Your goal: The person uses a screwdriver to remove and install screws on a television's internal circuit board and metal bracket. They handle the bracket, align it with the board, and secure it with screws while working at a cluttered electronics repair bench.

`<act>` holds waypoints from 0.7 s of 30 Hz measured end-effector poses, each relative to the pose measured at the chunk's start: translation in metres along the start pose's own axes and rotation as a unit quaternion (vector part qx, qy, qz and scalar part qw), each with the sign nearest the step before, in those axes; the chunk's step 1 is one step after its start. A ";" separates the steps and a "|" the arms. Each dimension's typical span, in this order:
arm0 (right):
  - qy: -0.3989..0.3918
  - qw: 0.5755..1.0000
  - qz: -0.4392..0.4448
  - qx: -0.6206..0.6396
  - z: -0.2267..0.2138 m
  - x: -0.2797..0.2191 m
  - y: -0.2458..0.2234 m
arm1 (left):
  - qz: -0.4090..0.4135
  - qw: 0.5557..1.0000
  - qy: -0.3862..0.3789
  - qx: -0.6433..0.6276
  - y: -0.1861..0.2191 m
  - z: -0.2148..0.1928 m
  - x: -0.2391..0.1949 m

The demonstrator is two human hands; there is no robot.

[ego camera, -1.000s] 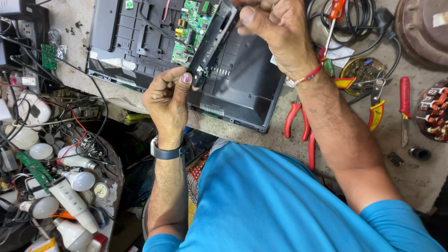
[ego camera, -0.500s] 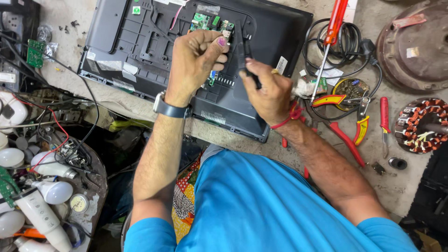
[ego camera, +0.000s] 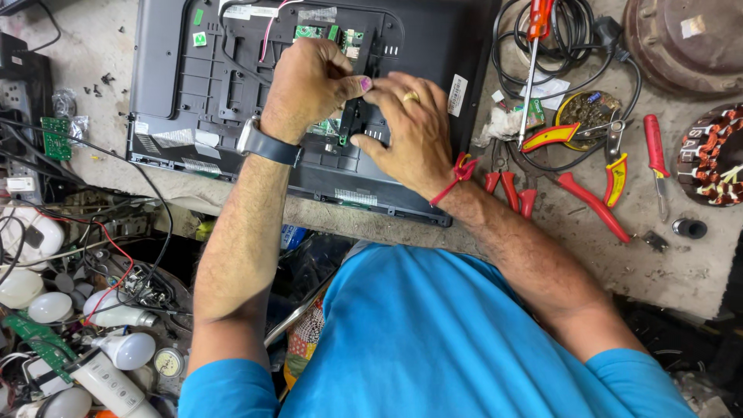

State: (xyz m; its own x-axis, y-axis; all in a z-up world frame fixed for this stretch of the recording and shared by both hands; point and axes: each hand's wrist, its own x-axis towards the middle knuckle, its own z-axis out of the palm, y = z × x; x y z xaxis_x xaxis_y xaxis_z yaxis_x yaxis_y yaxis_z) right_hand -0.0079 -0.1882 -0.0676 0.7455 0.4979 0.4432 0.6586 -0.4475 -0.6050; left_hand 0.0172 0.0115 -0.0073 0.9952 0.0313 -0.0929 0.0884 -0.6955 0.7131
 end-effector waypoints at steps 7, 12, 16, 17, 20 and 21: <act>-0.051 0.998 0.020 -0.014 0.009 0.021 0.027 | -0.006 0.986 -0.041 0.161 -0.005 -0.004 0.009; -0.098 0.995 -0.008 -0.031 0.006 0.030 0.042 | 0.020 0.977 0.006 0.211 0.004 -0.004 0.003; -0.093 0.995 -0.018 -0.033 0.007 0.030 0.045 | 0.029 0.973 0.016 0.230 0.006 -0.001 -0.004; -0.091 0.995 -0.019 -0.036 0.008 0.031 0.046 | 0.041 0.972 0.020 0.231 0.005 -0.002 -0.005; -0.097 0.994 -0.013 -0.050 0.010 0.033 0.048 | 0.069 0.982 0.013 0.173 0.004 -0.002 -0.004; -0.092 0.994 -0.018 -0.051 0.010 0.033 0.049 | 0.078 0.985 0.010 0.152 0.003 -0.001 -0.004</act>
State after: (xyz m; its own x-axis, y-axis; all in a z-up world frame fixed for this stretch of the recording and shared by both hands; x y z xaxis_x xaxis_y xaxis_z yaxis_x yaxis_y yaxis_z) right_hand 0.0482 -0.1860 -0.0896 0.6966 0.6373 0.3294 0.6981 -0.4963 -0.5161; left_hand 0.0138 0.0104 -0.0041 0.9965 -0.0813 0.0174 -0.0798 -0.8760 0.4756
